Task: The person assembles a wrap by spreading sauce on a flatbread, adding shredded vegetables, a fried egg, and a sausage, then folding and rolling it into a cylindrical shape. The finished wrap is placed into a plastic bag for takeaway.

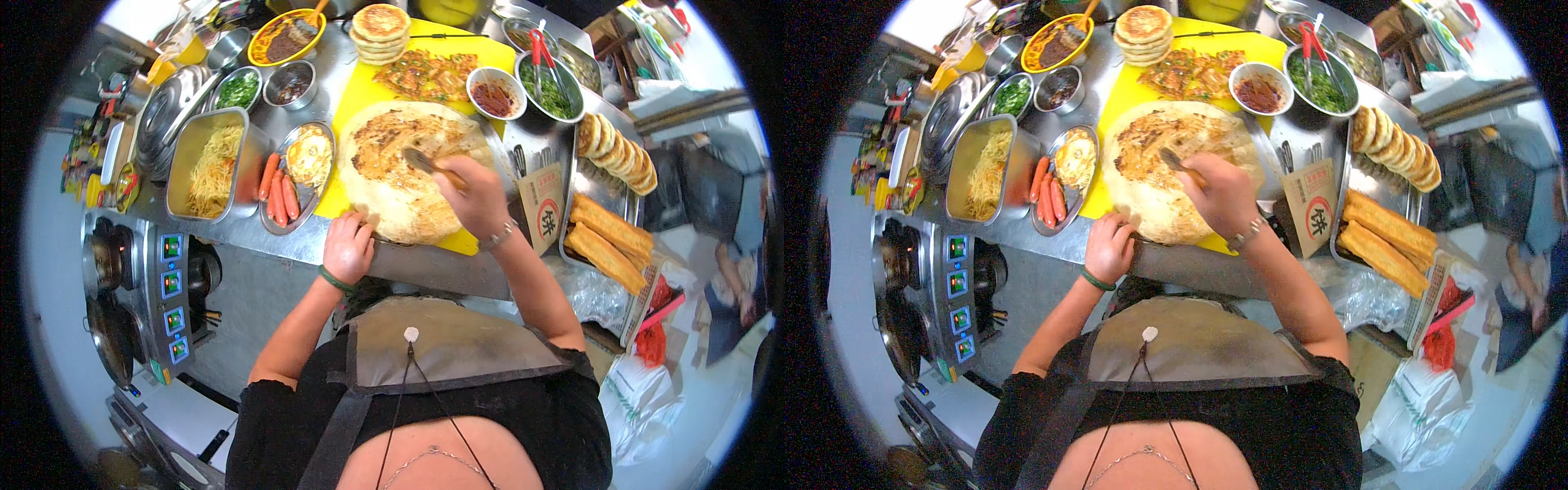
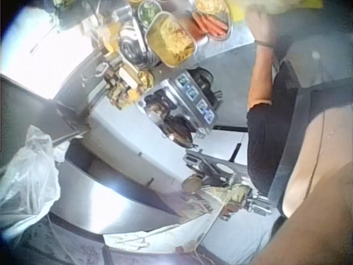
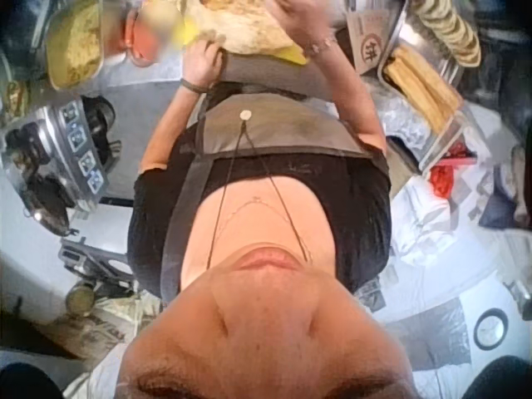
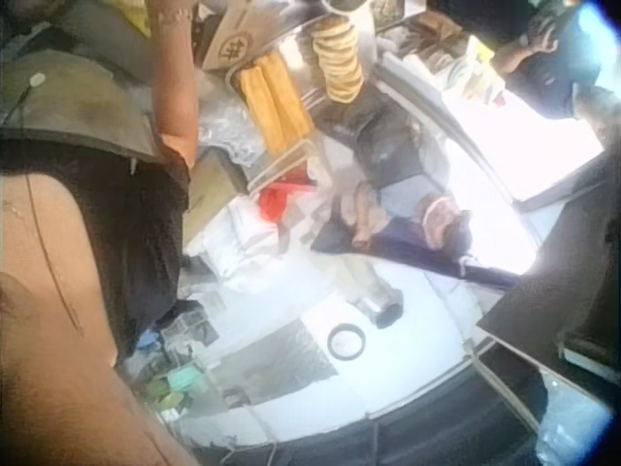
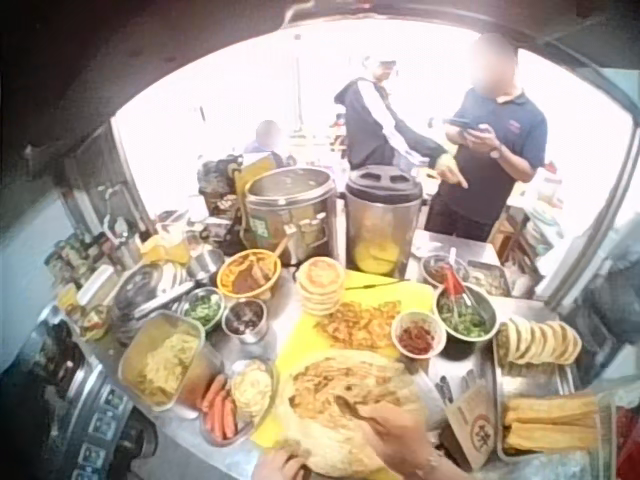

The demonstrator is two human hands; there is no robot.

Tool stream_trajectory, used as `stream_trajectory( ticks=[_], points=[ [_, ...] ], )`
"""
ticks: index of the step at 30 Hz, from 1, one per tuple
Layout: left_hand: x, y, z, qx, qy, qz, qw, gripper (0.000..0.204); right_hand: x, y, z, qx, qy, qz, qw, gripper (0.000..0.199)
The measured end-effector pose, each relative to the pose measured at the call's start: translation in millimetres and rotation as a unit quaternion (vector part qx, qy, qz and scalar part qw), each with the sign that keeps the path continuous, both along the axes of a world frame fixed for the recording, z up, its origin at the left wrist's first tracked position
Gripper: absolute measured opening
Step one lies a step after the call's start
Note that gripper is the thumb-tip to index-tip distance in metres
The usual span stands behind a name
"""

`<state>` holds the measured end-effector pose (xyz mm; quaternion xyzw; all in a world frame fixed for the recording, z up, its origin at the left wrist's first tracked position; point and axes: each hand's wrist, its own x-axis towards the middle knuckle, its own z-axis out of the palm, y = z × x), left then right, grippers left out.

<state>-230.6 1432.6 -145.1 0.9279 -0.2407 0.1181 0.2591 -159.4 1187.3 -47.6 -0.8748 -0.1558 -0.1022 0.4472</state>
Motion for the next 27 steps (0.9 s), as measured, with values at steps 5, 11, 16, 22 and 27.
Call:
stream_trajectory(
  ticks=[5,11,16,22,27],
  points=[
    [-2.2,16.8,-3.2,0.004,0.004,0.033,0.999,0.027,53.9,65.3,-48.4,-0.157,-0.083,0.157,0.972,0.013],
    [-2.3,33.3,-12.3,-0.02,0.005,0.026,0.999,0.029,-12.6,34.5,-61.8,-0.29,-0.126,0.391,0.864,0.005],
    [11.7,33.2,-7.6,-0.038,0.024,-0.01,0.999,0.03,-39.3,-2.6,-12.8,-0.285,0.068,0.322,0.9,0.015],
    [38.0,22.2,1.7,-0.036,0.027,-0.072,0.996,0.03,-8.7,-12.7,-22.5,0.11,0.296,0.041,0.948,0.018],
    [36.9,29.1,3.1,0.002,0.056,-0.089,0.994,0.032,-11.1,-46.9,-40.9,-0.119,0.174,-0.096,0.973,0.026]
  ],
)
